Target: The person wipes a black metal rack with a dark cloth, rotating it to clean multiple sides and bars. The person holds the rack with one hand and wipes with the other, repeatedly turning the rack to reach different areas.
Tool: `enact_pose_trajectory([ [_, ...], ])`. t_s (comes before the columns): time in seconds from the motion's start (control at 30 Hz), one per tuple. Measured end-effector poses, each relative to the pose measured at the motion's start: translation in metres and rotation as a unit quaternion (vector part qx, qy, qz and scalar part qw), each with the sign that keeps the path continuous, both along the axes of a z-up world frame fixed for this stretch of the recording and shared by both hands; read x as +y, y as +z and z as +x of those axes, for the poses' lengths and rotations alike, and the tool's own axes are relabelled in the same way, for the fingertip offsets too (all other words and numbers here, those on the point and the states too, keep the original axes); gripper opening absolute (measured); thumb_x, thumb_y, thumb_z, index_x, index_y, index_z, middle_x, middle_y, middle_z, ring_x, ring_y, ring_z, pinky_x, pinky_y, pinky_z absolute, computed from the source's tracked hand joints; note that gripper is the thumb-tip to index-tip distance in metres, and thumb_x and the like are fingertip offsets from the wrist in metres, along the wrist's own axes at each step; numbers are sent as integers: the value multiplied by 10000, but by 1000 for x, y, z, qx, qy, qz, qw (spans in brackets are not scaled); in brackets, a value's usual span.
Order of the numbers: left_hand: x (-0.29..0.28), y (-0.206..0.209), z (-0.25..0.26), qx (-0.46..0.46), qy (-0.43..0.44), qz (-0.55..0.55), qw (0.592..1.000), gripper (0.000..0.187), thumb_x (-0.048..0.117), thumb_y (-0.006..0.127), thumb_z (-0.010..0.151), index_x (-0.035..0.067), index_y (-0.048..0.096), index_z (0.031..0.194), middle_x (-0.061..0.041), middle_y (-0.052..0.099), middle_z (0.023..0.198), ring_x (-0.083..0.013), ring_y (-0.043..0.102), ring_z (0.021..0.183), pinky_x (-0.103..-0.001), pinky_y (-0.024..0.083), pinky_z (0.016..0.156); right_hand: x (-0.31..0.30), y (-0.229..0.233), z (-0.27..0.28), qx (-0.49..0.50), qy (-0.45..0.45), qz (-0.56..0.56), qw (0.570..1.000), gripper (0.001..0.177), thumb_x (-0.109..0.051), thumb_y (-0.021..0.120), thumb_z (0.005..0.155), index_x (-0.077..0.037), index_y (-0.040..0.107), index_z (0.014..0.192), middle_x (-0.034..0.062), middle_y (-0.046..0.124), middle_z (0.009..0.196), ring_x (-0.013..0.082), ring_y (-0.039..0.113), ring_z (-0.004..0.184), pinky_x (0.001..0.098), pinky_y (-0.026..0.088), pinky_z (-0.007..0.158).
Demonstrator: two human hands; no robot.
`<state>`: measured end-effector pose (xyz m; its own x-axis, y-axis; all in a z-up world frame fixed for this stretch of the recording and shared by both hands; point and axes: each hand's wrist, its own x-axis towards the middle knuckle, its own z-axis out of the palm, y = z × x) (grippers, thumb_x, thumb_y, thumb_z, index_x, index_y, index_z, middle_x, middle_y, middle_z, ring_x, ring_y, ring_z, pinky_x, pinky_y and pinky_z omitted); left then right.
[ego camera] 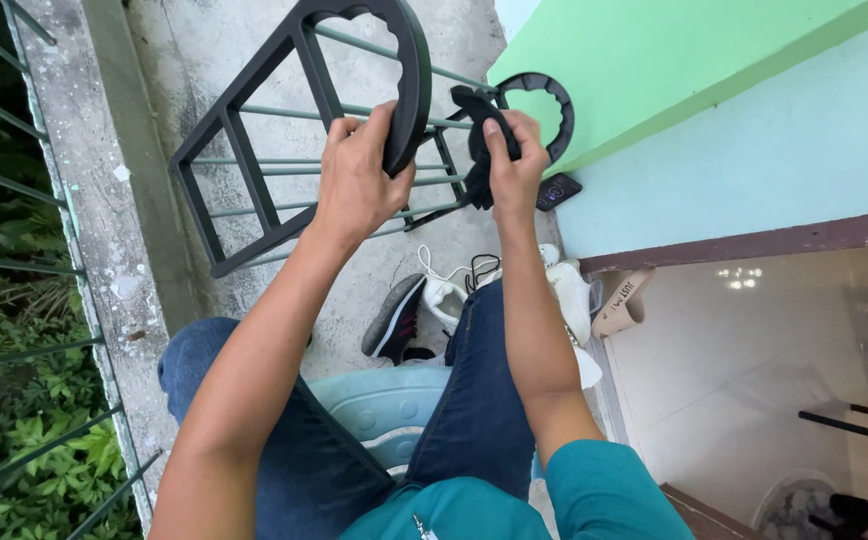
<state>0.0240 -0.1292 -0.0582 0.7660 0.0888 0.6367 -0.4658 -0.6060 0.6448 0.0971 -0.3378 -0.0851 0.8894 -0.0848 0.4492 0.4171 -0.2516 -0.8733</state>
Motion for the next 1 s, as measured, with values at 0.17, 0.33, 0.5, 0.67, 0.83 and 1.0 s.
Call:
enact_pose_trajectory([
  [0.17,-13,-11,13,-27,-12,24,999,560,92,813,761,122,616,1284,-43,680,845,-224,702,808,-317,403,958,18,20,-10,132,132,312,931,478,-443,614,1002,7,711,1133,203,744,1024,250,735,943,363,591,889],
  [0.33,-21,15,-2,8,-25,166,986,739,340,769,954,203,369,1560,-242,433,1414,-427,424,1357,-554,418,1065,39,53,-50,-22,113,68,991,494,-453,689,966,-57,609,1251,55,637,1184,169,592,1123,307,484,997],
  [0.5,-13,6,2,154,-68,120,978,1027,174,835,924,172,94,1635,-232,37,1688,-442,344,1270,-519,300,895,34,50,-41,23,48,127,991,336,-356,781,885,-67,675,1021,14,678,953,113,600,900,262,531,814],
  [0.67,-18,-15,8,180,-62,69,979,1111,15,793,895,63,-58,1607,-196,49,1728,-329,630,780,-363,413,513,23,62,-43,-243,-211,6,947,208,-231,669,989,-30,645,1034,65,618,1017,225,577,1026,377,483,971],
  [0.83,-14,-27,12,109,-87,0,990,1097,24,827,789,106,118,1622,-158,128,1712,-412,348,1570,-460,605,821,24,61,-56,-236,-72,-362,899,514,-43,802,979,-216,596,1417,55,408,1535,299,427,1281,464,462,1114],
  [1.0,0,-5,8,165,-109,-124,972,802,322,414,940,157,4,1610,-159,144,1709,-353,265,1583,-453,430,1173,73,57,-91,-269,-46,-451,850,264,-35,721,919,-46,708,1182,103,515,1409,315,479,1078,409,492,906],
])
